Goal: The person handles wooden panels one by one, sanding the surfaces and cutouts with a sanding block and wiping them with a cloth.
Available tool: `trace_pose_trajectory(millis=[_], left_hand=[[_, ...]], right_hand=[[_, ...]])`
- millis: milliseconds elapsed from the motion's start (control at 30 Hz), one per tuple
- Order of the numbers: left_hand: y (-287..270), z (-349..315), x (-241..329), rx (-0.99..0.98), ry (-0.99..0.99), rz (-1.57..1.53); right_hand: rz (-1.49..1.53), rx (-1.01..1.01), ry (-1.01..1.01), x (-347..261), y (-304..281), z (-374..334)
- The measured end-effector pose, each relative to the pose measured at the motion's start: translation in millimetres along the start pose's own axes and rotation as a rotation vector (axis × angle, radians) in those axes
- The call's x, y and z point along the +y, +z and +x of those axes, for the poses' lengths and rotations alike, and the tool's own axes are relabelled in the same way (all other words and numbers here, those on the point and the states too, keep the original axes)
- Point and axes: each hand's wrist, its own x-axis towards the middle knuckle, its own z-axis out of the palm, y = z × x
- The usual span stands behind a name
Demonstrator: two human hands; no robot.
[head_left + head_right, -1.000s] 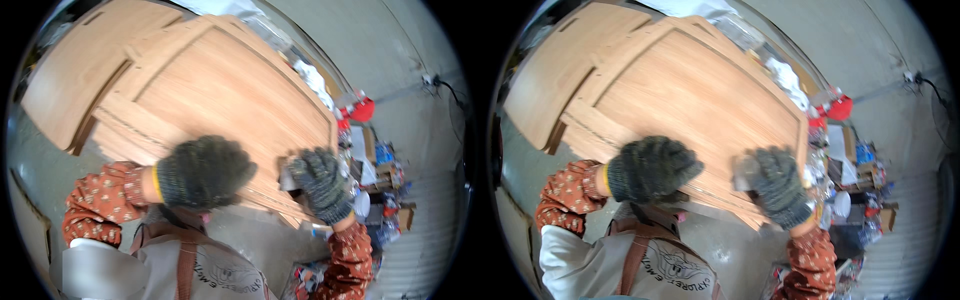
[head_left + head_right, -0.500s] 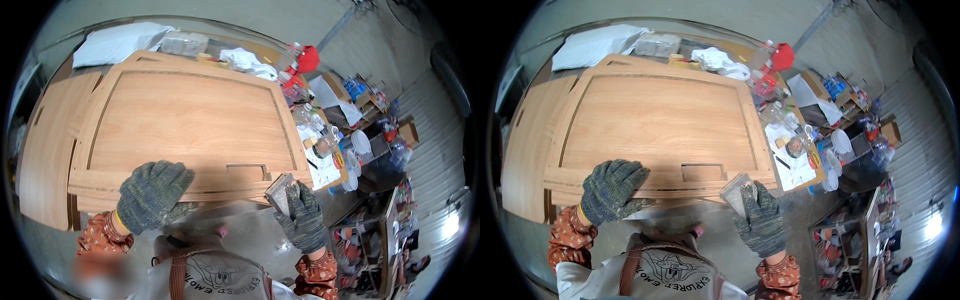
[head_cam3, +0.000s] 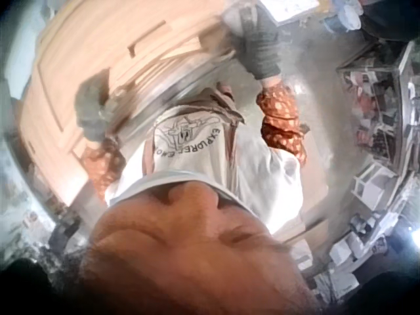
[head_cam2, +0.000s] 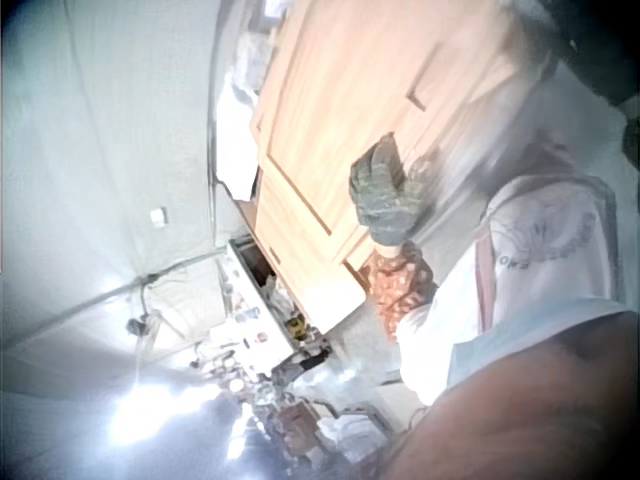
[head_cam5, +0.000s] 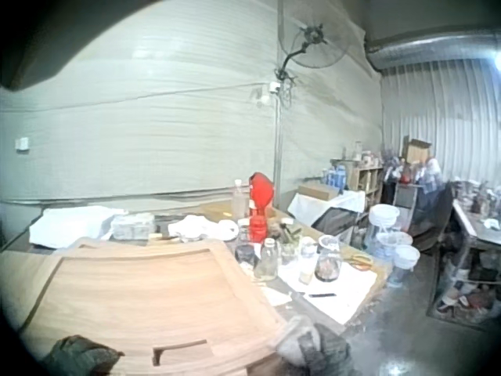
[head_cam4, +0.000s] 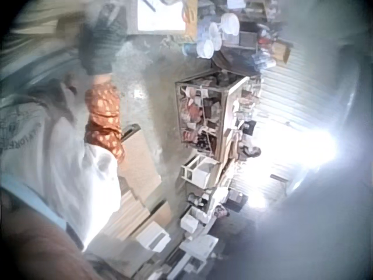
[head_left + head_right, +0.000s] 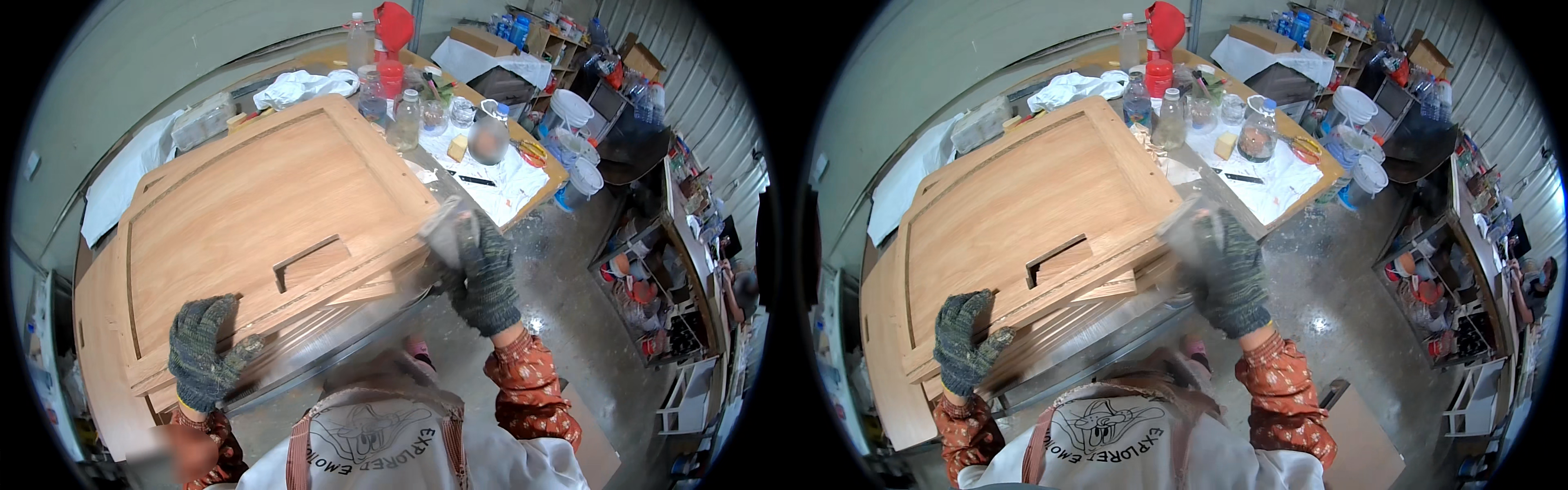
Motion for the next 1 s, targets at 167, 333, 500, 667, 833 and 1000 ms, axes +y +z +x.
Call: trace_pose_trajectory(millis=[167,333,500,667,833,1000], left_hand=[[-7,17,11,-0.121,-0.028,0.033],[11,87,56,-0.231,0.182,0.059],[44,140,77,-0.320,0.439,-0.033],[90,158,72,-0.312,0.483,-0.225],[99,163,86,-0.260,0.437,-0.254],[92,181,110,-0.288,0.462,-0.165]], right_hand=[[0.699,0.055,0.655,66,31,-27],[0.644,0.167,0.290,27,35,-11],[0.647,0.068,0.349,63,66,-38],[0.798,0.075,0.336,48,26,-15],[0.539,0.012,0.107,73,48,-8],[0.776,-0.074,0.341,105,61,-20]])
